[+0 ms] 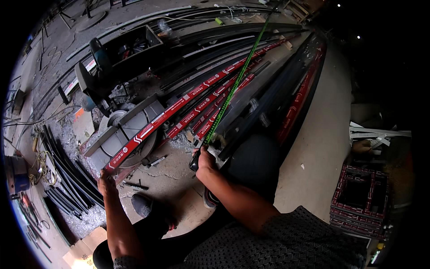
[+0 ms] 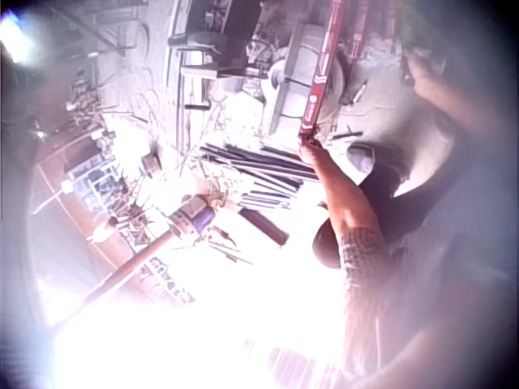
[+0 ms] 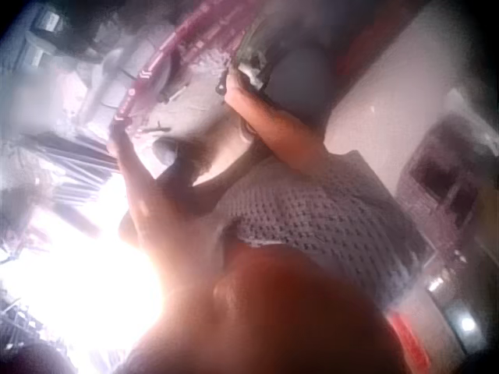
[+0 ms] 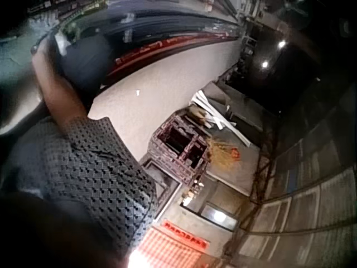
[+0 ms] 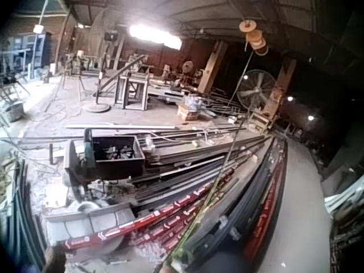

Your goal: The person measures a long red metal profile using a tape measure and marks the cut line with a marker. They then position the profile on a miter saw and cut it. Finally, the person carries the cut piece to a metal frame structure and places it on the frame.

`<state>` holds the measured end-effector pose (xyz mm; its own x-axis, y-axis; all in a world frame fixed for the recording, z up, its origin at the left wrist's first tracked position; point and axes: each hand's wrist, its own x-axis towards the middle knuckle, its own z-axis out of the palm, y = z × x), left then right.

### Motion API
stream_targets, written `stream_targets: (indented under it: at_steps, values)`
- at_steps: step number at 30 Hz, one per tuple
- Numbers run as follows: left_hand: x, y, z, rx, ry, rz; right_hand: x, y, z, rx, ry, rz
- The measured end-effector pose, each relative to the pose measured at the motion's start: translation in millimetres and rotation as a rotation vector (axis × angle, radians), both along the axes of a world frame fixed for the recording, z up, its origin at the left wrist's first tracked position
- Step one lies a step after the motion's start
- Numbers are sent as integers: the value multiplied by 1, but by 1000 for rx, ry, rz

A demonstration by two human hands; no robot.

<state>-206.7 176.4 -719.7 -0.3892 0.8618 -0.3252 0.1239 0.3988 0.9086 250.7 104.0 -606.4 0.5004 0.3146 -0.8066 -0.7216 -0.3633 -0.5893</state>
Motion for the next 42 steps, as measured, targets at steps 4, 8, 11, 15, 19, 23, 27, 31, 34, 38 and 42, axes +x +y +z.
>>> stream_targets:
  at_steps: [4, 8, 11, 15, 19, 23, 27, 31, 34, 38, 42]
  values:
    - [61, -13, 35, -252, -195, 243, 12, -8, -7, -39, -70, -33]
    - [47, -15, 30, -198, -251, 339, 4, -6, 3, -28, -72, -10]
    - [41, -8, 39, -138, -325, 378, 1, -7, 11, -7, -87, -36]
    - [32, -1, 54, -38, -367, 453, 10, -12, 9, 32, -117, -42]
    - [13, -12, 58, -61, -419, 575, 6, -17, 19, 35, -145, -1]
    - [12, -41, 50, -126, -423, 509, 2, -24, 28, 65, -176, 31]
    - [28, -54, 47, -157, -435, 506, 9, -29, 16, 67, -254, 127]
    - [7, -50, 38, 34, -570, 543, -13, -32, 13, 188, -391, 243]
    - [30, -42, 54, -122, -454, 630, -4, -47, 39, 186, -356, 277]
    - [42, -38, 57, -163, -502, 627, -1, -62, 30, 206, -369, 311]
    - [15, -31, 39, -62, -631, 548, -8, -70, 49, 308, -445, 429]
